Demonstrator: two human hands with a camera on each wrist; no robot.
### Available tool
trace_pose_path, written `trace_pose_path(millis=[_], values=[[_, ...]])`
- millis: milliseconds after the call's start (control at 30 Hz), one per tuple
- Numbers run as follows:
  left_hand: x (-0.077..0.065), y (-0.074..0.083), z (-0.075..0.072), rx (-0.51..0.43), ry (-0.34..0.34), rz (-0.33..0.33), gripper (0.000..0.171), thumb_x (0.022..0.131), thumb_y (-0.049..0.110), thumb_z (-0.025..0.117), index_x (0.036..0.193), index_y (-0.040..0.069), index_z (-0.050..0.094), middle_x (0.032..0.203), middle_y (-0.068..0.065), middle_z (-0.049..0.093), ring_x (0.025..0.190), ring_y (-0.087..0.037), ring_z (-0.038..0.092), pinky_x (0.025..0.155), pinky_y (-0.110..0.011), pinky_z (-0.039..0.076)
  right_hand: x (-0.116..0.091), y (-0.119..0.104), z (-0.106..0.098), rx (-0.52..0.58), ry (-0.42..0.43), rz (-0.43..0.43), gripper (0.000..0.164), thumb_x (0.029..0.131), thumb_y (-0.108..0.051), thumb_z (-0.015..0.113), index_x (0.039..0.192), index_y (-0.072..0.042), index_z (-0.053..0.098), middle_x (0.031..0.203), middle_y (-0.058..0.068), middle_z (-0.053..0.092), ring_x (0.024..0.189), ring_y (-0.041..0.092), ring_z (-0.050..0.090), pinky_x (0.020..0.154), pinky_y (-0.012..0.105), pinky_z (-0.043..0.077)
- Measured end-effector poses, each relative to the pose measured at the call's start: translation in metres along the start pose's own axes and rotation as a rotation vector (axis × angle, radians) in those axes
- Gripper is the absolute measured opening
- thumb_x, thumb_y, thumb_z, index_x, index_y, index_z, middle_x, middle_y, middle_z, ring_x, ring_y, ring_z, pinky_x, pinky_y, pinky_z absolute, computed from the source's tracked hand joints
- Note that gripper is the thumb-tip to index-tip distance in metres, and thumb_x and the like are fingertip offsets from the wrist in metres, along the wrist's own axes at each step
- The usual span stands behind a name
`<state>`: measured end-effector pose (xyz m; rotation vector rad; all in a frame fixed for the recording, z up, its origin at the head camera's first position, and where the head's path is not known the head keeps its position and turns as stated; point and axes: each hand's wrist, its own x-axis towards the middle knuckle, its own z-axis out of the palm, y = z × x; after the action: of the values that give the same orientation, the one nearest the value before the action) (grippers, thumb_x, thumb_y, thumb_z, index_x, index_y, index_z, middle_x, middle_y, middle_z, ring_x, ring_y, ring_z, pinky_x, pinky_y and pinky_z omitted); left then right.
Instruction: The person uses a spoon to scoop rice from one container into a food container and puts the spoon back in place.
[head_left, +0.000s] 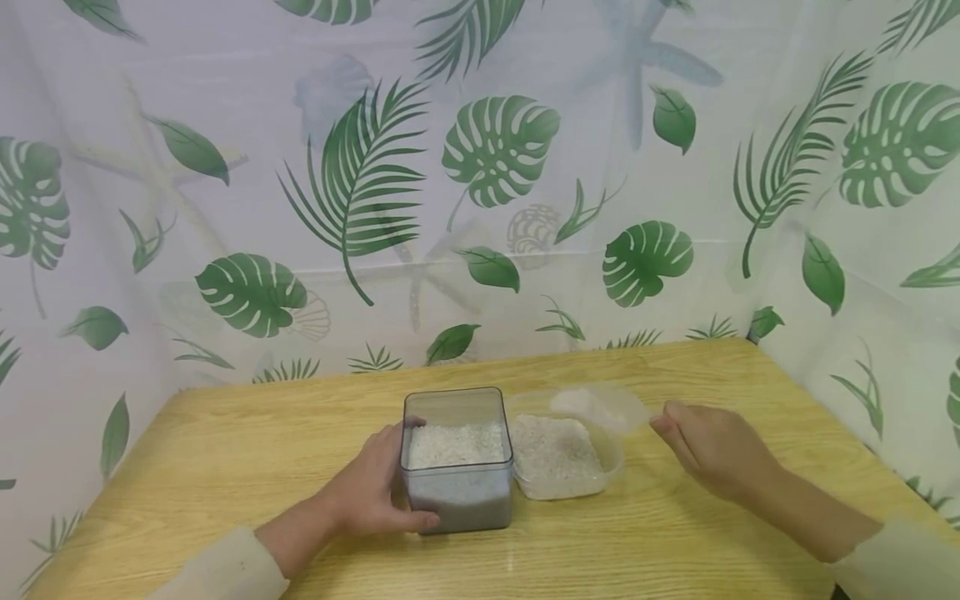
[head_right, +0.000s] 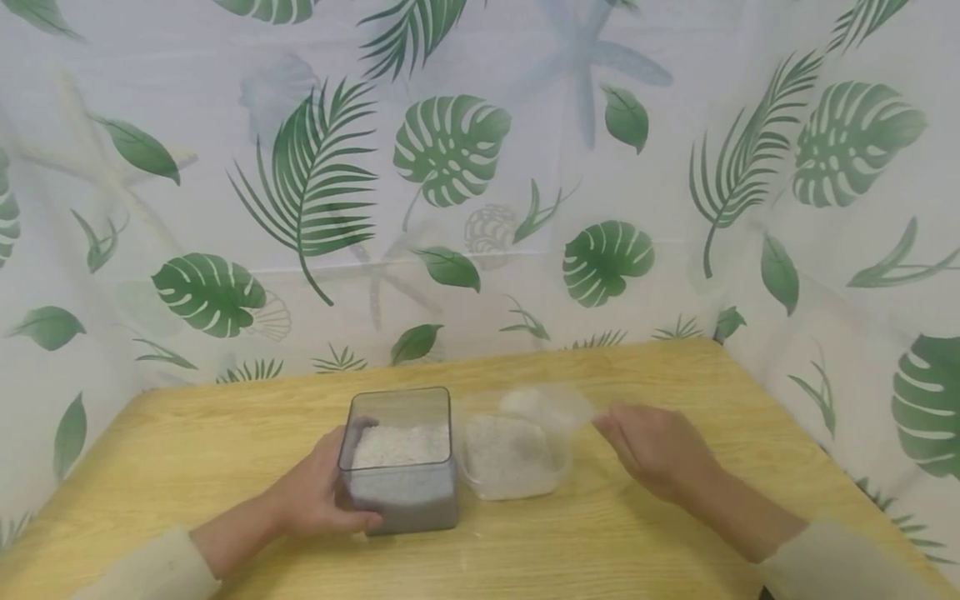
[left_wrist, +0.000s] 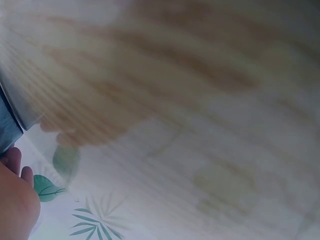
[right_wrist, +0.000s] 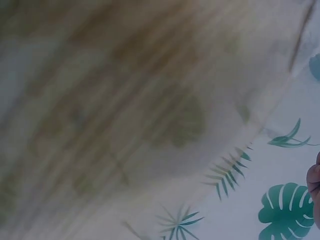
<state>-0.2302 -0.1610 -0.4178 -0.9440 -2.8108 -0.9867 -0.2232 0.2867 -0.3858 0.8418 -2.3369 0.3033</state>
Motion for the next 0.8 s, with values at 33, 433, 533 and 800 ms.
trace_pose_path(millis=[33,433,533,800], values=[[0.000,0.000,0.000,-0.002,-0.001,-0.003,0.110,0.067,0.064,0.080,0.151,0.013,0.030,0.140,0.003,0.048,0.129,-0.019,0.043,0.111,-0.055,0.033,-0.002,0.001,0.002,-0.004,0.004,-0.005,0.036,0.108,-0.030,0.042,0.074,-0.019,0.036,0.062,-0.017,0.019,0.057,-0.004,0.013,0.047,0.015,0.018],[0.000,-0.002,-0.001,-0.001,0.001,-0.001,0.110,0.068,0.065,0.080,0.151,0.013,0.030,0.141,0.003,0.048,0.131,-0.019,0.043,0.112,-0.056,0.032,-0.007,0.008,0.014,-0.039,0.078,-0.073,0.046,0.109,-0.045,0.027,0.072,-0.018,0.037,0.061,-0.016,0.018,0.056,-0.004,0.012,0.046,0.014,0.016],[0.000,-0.001,-0.002,-0.004,-0.001,-0.001,0.110,0.068,0.064,0.080,0.151,0.013,0.030,0.141,0.003,0.048,0.131,-0.020,0.043,0.112,-0.056,0.032,-0.007,0.008,0.015,-0.058,0.085,-0.072,0.048,0.108,-0.047,0.025,0.072,-0.018,0.036,0.061,-0.016,0.018,0.056,-0.004,0.012,0.046,0.015,0.016],[0.000,0.000,-0.001,0.004,-0.014,-0.019,0.111,0.067,0.066,0.079,0.152,0.013,0.030,0.143,0.002,0.047,0.133,-0.021,0.041,0.112,-0.055,0.033,-0.010,0.008,0.017,-0.120,0.136,-0.100,0.051,0.108,-0.048,0.022,0.072,-0.016,0.038,0.060,-0.015,0.021,0.055,-0.003,0.016,0.043,0.015,0.018]])
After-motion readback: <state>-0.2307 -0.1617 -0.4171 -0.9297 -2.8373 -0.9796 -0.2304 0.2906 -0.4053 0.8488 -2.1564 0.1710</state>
